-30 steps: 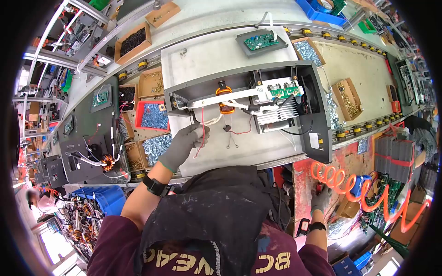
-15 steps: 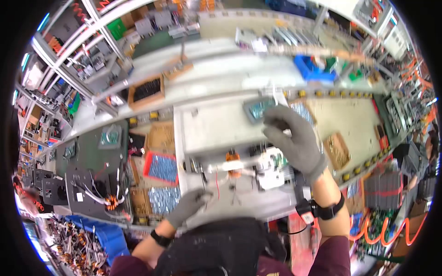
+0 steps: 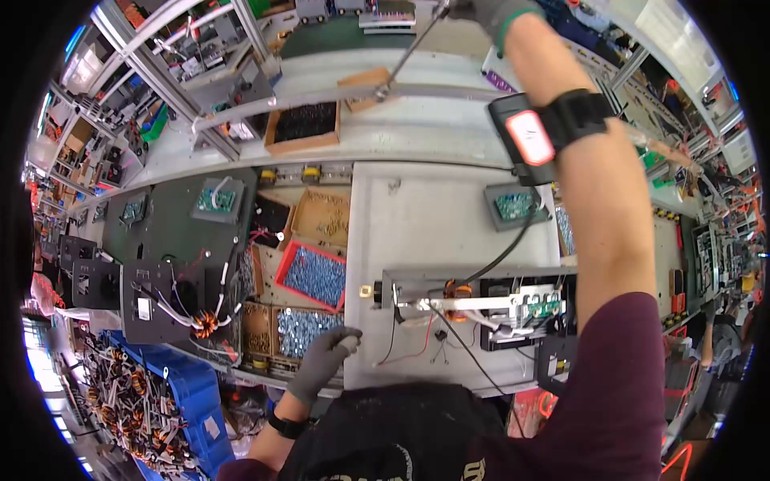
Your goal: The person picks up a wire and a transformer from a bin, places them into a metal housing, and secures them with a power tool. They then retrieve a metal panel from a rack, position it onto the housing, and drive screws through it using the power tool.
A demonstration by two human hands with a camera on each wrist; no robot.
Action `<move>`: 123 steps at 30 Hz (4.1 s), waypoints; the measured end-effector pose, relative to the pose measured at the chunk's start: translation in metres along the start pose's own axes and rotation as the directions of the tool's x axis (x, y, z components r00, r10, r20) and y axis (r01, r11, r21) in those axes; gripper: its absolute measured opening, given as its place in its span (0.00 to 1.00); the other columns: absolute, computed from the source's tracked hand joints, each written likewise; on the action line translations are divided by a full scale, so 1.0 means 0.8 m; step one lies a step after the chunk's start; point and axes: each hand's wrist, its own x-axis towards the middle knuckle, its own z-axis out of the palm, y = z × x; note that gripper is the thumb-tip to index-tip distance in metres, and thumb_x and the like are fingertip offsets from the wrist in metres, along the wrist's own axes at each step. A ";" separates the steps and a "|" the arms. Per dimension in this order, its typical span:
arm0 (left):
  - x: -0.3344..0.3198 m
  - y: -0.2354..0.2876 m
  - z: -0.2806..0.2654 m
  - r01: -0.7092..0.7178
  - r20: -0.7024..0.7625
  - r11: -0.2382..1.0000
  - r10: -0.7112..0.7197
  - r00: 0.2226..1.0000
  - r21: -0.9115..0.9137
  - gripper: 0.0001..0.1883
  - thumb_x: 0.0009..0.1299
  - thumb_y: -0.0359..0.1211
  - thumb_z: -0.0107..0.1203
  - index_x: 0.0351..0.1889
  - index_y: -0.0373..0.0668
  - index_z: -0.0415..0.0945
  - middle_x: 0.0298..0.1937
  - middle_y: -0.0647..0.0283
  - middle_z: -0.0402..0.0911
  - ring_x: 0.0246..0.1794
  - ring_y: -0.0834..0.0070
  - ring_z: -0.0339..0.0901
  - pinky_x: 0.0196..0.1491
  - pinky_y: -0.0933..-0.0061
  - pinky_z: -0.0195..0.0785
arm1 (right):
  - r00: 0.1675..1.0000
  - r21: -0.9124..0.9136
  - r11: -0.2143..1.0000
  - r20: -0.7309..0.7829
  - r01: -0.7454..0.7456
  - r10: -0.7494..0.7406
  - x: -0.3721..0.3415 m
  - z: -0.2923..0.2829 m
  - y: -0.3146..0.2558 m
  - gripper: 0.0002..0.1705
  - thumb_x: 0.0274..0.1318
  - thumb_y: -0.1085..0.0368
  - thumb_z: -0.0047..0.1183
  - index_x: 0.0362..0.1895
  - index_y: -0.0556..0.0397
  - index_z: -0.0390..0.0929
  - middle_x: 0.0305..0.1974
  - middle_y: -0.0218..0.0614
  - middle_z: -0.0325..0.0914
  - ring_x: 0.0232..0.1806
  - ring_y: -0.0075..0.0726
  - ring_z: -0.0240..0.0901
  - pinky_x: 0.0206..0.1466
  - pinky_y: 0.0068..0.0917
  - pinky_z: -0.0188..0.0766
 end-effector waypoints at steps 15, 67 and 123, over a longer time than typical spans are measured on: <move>0.069 0.090 0.036 -0.411 0.057 0.613 0.512 0.857 0.675 0.50 0.48 0.41 0.71 0.68 0.41 0.54 0.57 0.52 0.66 0.49 0.59 0.74 0.48 0.63 0.72 | 0.962 0.688 0.724 0.226 -0.045 -0.155 -0.310 -0.279 0.009 0.27 0.62 0.61 0.44 0.60 0.65 0.62 0.58 0.50 0.67 0.61 0.46 0.62 0.66 0.41 0.59; 0.098 0.072 0.063 -0.273 0.042 0.447 0.461 0.886 0.852 0.40 0.50 0.40 0.68 0.61 0.40 0.62 0.46 0.54 0.72 0.42 0.56 0.75 0.42 0.59 0.71 | 0.834 0.062 0.958 -0.510 0.280 -0.211 -0.232 -0.083 -0.052 0.17 0.59 0.62 0.50 0.49 0.58 0.74 0.40 0.38 0.77 0.38 0.32 0.76 0.42 0.28 0.75; -0.145 -0.004 -0.054 0.258 -0.655 0.693 0.398 0.642 0.674 0.23 0.57 0.38 0.60 0.53 0.49 0.73 0.50 0.59 0.73 0.52 0.59 0.72 0.52 0.60 0.66 | 0.617 -0.396 0.766 0.787 0.506 0.000 -0.504 -0.017 0.110 0.18 0.44 0.63 0.64 0.40 0.52 0.75 0.31 0.39 0.78 0.31 0.49 0.75 0.34 0.39 0.70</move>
